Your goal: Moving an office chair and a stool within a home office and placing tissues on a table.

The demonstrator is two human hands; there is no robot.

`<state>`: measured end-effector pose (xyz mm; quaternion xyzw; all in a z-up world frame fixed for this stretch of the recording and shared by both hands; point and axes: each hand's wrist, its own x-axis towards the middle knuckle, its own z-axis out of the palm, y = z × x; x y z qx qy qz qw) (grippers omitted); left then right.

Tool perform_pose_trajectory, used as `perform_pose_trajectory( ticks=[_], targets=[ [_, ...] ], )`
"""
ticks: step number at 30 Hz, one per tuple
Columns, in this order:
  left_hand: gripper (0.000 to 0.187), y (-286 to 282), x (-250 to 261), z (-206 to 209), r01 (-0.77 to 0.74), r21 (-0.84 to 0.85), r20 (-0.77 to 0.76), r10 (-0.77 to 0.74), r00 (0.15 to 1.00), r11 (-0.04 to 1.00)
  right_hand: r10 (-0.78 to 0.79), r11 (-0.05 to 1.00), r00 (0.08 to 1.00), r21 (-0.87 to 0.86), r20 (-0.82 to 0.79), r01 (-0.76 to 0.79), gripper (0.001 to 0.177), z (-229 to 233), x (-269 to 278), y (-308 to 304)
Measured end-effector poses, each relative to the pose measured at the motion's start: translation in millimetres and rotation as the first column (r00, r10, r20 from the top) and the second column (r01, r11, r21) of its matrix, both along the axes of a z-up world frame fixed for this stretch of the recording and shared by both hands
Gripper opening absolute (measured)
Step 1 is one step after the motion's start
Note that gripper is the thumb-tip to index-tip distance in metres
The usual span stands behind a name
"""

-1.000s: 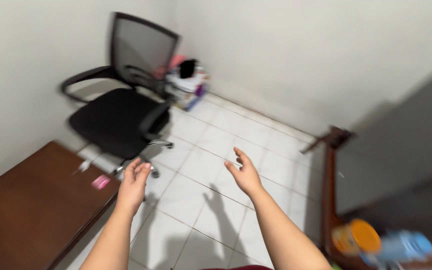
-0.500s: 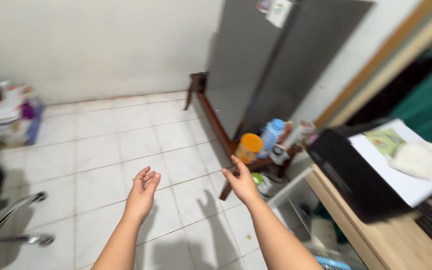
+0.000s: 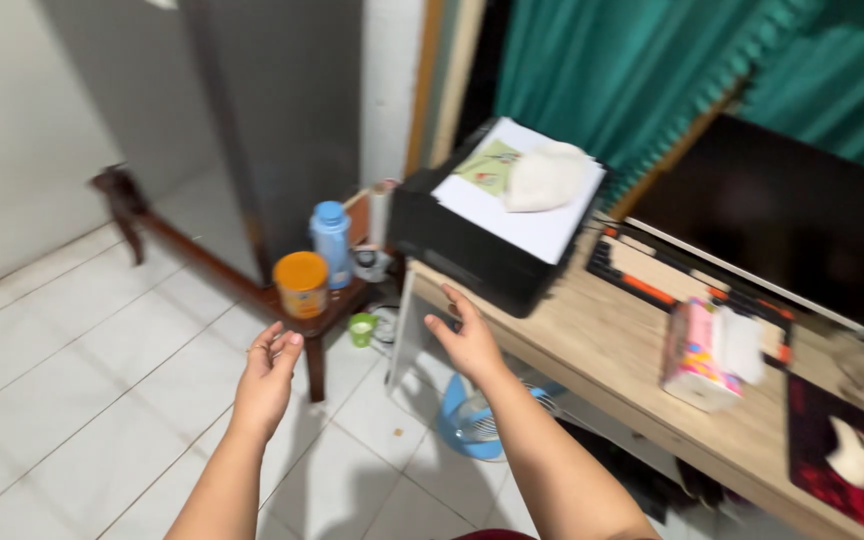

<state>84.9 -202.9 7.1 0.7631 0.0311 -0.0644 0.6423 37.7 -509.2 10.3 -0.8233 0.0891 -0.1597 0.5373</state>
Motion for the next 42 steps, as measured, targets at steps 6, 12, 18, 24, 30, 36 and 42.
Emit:
perform_pose_trajectory(
  ticks=[6, 12, 18, 24, 30, 36, 42],
  targets=[
    [0.071, -112.1, 23.4, -21.2, 0.270, -0.085, 0.037, -0.267, 0.963, 0.959, -0.241, 0.971, 0.970, -0.004, 0.019, 0.241, 0.070, -7.4, -42.2, -102.3],
    [0.070, -214.1, 23.4, -38.0, 0.430, -0.061, 0.062, -0.427, 0.902, 0.901, -0.379, 0.925, 0.925, 0.001, -0.004, 0.379, 0.068, -9.8, -90.9, -179.2],
    [0.071, -310.1, -6.7, -78.0, 0.568, -0.091, -0.006, -0.571, 0.821, 0.818, -0.546, 0.837, 0.837, 0.025, -0.012, 0.547, 0.069, -27.1, -131.2, -241.9],
    [0.072, -351.3, -22.8, -77.9, 0.745, -0.071, -0.063, -0.748, 0.661, 0.664, -0.639, 0.767, 0.768, 0.027, -0.047, 0.640, 0.069, -49.2, -157.8, -262.4],
    [0.067, -388.0, -10.9, -70.6, 0.828, -0.163, -0.019, -0.841, 0.541, 0.536, -0.720, 0.693, 0.692, -0.035, -0.052, 0.720, 0.073, -28.9, -185.4, -266.3],
    [0.065, -424.3, -10.2, -99.5, 0.863, -0.136, -0.021, -0.872, 0.489, 0.487, -0.803, 0.595, 0.594, -0.075, -0.037, 0.800, 0.072, -12.5, -195.6, -289.8],
    [0.063, -452.2, -24.2, -100.4, 0.870, -0.243, -0.053, -0.901, 0.430, 0.429, -0.810, 0.586, 0.583, -0.104, -0.058, 0.804, 0.074, -25.7, -216.5, -291.0]
  ],
)
